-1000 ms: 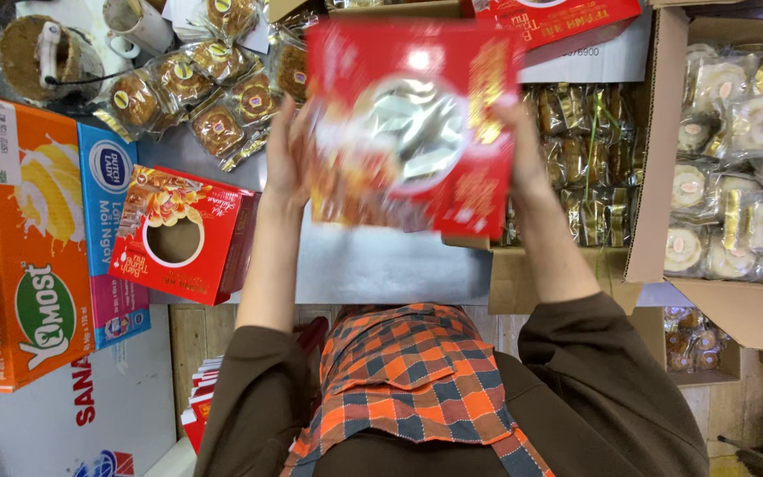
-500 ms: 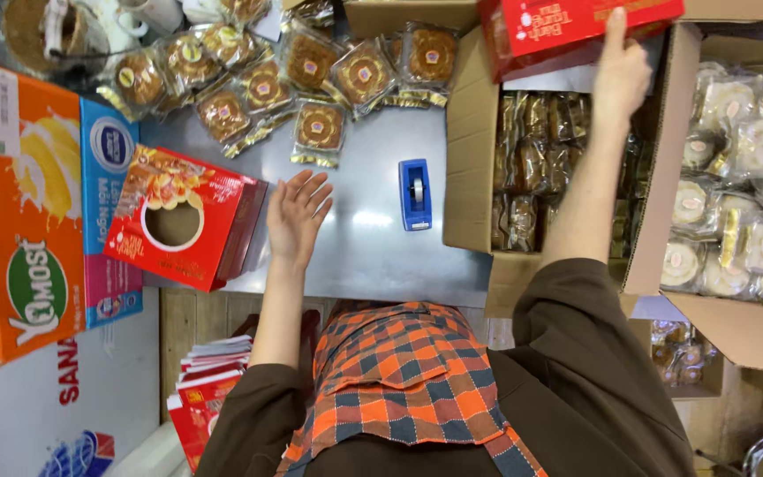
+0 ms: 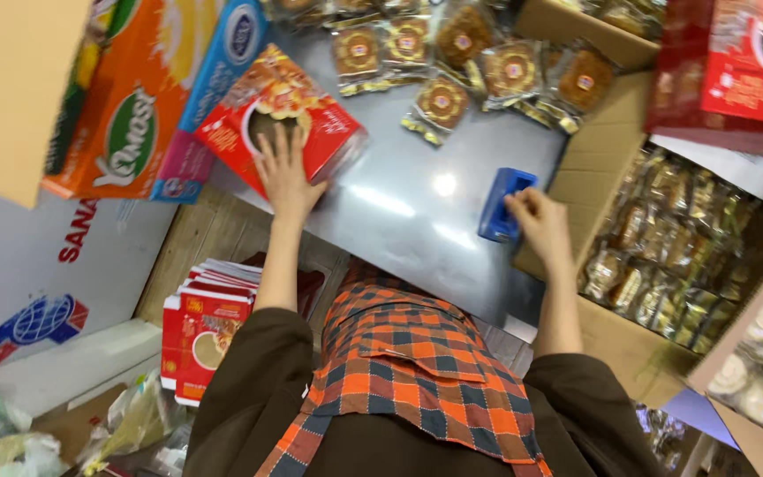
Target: The person packs individually wrapped round pastries into red rectangular boxes. They place the pastries inside, close the flaps, and seal the boxes using a blue tape dispenser. The sealed boxes are then stacked on the table.
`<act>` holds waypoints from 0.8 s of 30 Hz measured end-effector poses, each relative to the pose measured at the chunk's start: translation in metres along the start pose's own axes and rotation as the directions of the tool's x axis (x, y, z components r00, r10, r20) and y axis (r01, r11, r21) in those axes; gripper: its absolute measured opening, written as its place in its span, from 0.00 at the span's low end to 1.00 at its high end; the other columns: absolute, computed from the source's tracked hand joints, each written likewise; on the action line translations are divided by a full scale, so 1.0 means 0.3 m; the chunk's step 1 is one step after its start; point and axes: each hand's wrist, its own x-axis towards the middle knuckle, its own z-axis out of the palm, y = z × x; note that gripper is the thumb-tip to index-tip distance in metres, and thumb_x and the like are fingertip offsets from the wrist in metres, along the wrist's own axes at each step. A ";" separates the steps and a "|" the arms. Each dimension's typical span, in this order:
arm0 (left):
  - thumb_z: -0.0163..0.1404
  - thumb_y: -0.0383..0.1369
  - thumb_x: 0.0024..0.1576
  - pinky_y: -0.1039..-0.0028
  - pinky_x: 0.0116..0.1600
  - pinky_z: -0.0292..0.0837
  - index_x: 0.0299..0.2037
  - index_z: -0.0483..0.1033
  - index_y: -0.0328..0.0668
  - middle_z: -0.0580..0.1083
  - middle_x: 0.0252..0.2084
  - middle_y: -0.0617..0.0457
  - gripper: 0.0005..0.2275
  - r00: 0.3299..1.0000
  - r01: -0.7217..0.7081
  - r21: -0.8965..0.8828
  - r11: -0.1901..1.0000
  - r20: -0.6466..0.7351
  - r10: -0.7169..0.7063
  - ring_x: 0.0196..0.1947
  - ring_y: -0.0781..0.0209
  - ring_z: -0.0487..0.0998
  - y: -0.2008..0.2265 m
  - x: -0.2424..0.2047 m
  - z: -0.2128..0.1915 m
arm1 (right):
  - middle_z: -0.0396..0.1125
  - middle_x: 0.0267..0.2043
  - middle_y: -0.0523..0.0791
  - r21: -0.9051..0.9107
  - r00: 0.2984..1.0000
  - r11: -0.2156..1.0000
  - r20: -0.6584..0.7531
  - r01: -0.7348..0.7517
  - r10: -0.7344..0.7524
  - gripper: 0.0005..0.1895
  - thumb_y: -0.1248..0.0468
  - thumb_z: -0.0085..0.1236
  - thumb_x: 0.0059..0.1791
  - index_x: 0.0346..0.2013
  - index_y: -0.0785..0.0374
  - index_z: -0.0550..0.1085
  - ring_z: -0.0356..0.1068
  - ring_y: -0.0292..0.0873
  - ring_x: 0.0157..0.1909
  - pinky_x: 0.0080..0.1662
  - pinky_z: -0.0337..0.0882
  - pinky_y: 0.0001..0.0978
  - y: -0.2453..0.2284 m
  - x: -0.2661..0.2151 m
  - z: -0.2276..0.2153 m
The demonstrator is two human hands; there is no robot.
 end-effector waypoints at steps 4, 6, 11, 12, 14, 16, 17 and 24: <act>0.69 0.41 0.42 0.39 0.74 0.48 0.76 0.56 0.46 0.52 0.78 0.43 0.49 0.987 -0.159 0.030 0.987 0.018 0.159 0.76 0.32 0.51 -0.107 -0.017 0.059 | 0.70 0.28 0.44 0.143 0.988 0.990 0.153 -0.003 -0.019 0.14 0.56 0.60 0.52 0.40 0.65 0.76 0.67 0.35 0.30 0.34 0.68 0.29 -0.132 -0.029 0.213; 0.70 0.42 0.41 0.36 0.70 0.50 0.73 0.58 0.44 0.54 0.76 0.42 0.48 0.946 -0.321 -0.089 0.943 0.024 0.324 0.73 0.30 0.53 -0.114 -0.037 0.038 | 0.73 0.37 0.45 0.302 0.981 0.952 0.195 -0.049 -0.012 0.19 0.55 0.62 0.51 0.49 0.65 0.74 0.71 0.35 0.37 0.38 0.73 0.28 -0.197 -0.020 0.305; 0.68 0.39 0.43 0.42 0.76 0.55 0.70 0.66 0.56 0.60 0.75 0.52 0.40 0.797 -0.603 -0.252 0.757 -0.149 0.585 0.75 0.38 0.59 0.035 -0.172 -0.072 | 0.68 0.56 0.46 0.748 0.953 0.629 0.301 -0.209 -0.041 0.40 0.57 0.57 0.49 0.74 0.59 0.55 0.70 0.40 0.54 0.53 0.71 0.34 -0.348 0.019 0.377; 0.68 0.41 0.44 0.43 0.76 0.55 0.70 0.67 0.56 0.61 0.76 0.51 0.39 0.778 -0.616 -0.339 0.712 -0.120 0.616 0.76 0.37 0.59 0.053 -0.187 -0.099 | 0.68 0.55 0.50 0.703 0.971 0.701 0.232 -0.121 -0.065 0.45 0.61 0.61 0.48 0.78 0.61 0.53 0.69 0.43 0.53 0.54 0.68 0.34 -0.378 0.005 0.381; 0.68 0.44 0.46 0.43 0.76 0.52 0.70 0.67 0.54 0.60 0.76 0.48 0.39 0.743 -0.635 -0.458 0.622 -0.142 0.654 0.76 0.38 0.59 0.054 -0.149 -0.151 | 0.66 0.62 0.50 0.516 0.988 0.846 0.004 0.132 -0.157 0.45 0.66 0.66 0.47 0.74 0.63 0.54 0.67 0.44 0.62 0.62 0.66 0.37 -0.432 -0.044 0.358; 0.69 0.47 0.49 0.42 0.75 0.48 0.70 0.66 0.53 0.58 0.75 0.44 0.38 0.717 -0.662 -0.525 0.535 -0.236 0.656 0.74 0.41 0.59 0.045 -0.056 -0.212 | 0.65 0.63 0.50 0.386 0.967 0.887 -0.113 0.253 -0.227 0.45 0.69 0.69 0.44 0.72 0.63 0.56 0.66 0.44 0.66 0.66 0.65 0.37 -0.473 -0.096 0.326; 0.69 0.46 0.49 0.44 0.76 0.49 0.69 0.67 0.52 0.59 0.74 0.43 0.37 0.736 -0.654 -0.514 0.555 -0.264 0.623 0.74 0.41 0.58 0.043 -0.010 -0.251 | 0.66 0.62 0.49 0.388 0.964 0.883 -0.128 0.266 -0.234 0.45 0.69 0.70 0.43 0.71 0.63 0.56 0.66 0.44 0.64 0.66 0.65 0.37 -0.481 -0.125 0.304; 0.69 0.46 0.45 0.52 0.69 0.60 0.61 0.70 0.38 0.70 0.62 0.45 0.36 0.603 -0.657 -0.650 0.383 -0.148 0.784 0.63 0.44 0.69 0.114 0.295 -0.486 | 0.63 0.63 0.47 0.430 0.965 0.872 -0.210 0.234 -0.156 0.46 0.72 0.71 0.35 0.65 0.59 0.61 0.63 0.43 0.68 0.67 0.64 0.37 -0.429 -0.336 0.255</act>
